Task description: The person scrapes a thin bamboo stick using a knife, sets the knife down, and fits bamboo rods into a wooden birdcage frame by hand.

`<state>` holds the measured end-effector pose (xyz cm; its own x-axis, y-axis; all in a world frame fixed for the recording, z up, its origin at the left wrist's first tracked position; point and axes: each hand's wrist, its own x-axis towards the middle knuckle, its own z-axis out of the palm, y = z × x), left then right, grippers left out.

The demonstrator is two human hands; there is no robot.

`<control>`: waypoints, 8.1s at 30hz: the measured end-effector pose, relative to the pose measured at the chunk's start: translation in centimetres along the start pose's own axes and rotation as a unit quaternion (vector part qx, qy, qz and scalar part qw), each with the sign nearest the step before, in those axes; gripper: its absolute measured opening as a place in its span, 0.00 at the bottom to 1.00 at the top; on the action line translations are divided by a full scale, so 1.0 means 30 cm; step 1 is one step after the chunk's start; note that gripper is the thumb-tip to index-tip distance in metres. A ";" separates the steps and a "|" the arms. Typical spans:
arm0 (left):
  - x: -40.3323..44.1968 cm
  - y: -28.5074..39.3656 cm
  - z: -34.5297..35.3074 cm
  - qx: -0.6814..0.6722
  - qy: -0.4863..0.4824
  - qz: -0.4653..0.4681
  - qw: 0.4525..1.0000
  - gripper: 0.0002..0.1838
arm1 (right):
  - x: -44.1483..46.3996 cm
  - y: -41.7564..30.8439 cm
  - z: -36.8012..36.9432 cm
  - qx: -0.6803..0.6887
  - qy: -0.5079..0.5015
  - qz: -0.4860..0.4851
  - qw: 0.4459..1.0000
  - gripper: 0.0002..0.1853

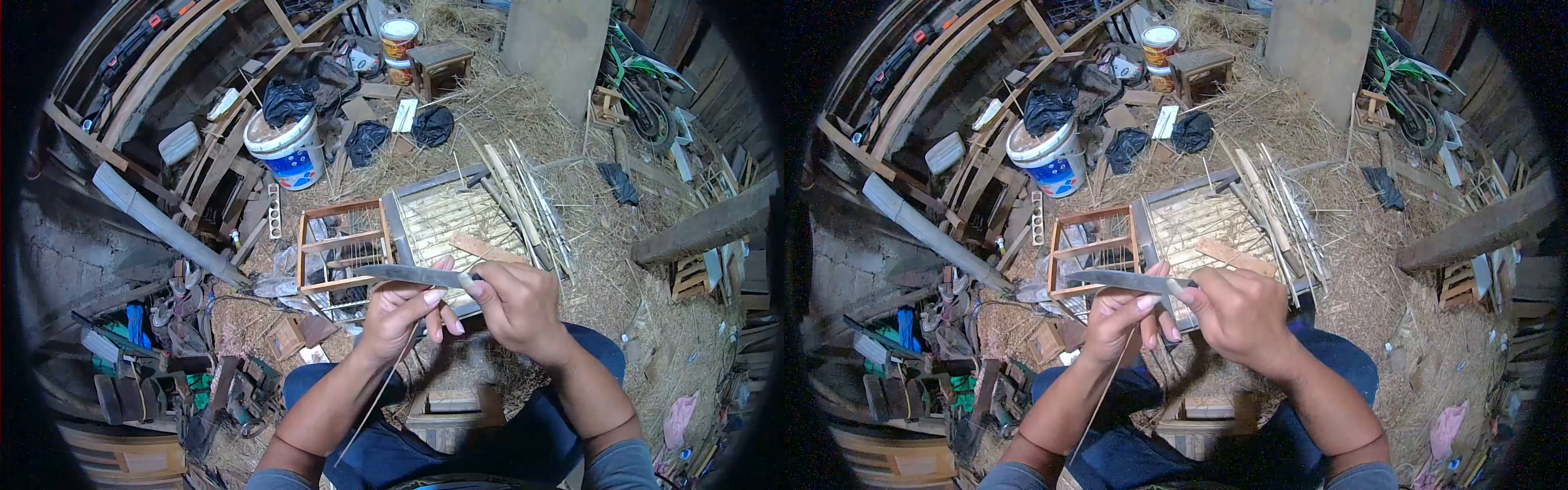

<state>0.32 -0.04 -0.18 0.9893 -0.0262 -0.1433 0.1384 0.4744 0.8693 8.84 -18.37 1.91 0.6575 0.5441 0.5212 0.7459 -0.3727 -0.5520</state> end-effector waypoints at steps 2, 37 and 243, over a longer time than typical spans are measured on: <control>0.004 -0.004 -0.002 -0.008 0.002 -0.003 1.000 0.25 | -0.003 -0.001 0.000 0.001 -0.001 0.024 1.000 0.08; -0.006 -0.052 0.006 0.058 -0.052 -0.028 0.997 0.20 | 0.018 0.060 0.014 0.430 -0.002 0.303 0.850 0.11; -0.006 -0.025 -0.061 -0.154 -0.126 0.005 0.980 0.23 | -0.006 -0.001 0.013 -0.009 -0.009 -0.013 1.000 0.13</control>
<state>-0.05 1.22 -1.68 0.9757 -0.2181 0.0203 0.1463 0.7177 0.6809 8.67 -18.17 1.58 0.6361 0.5677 0.5226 0.7645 -0.3722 -0.5263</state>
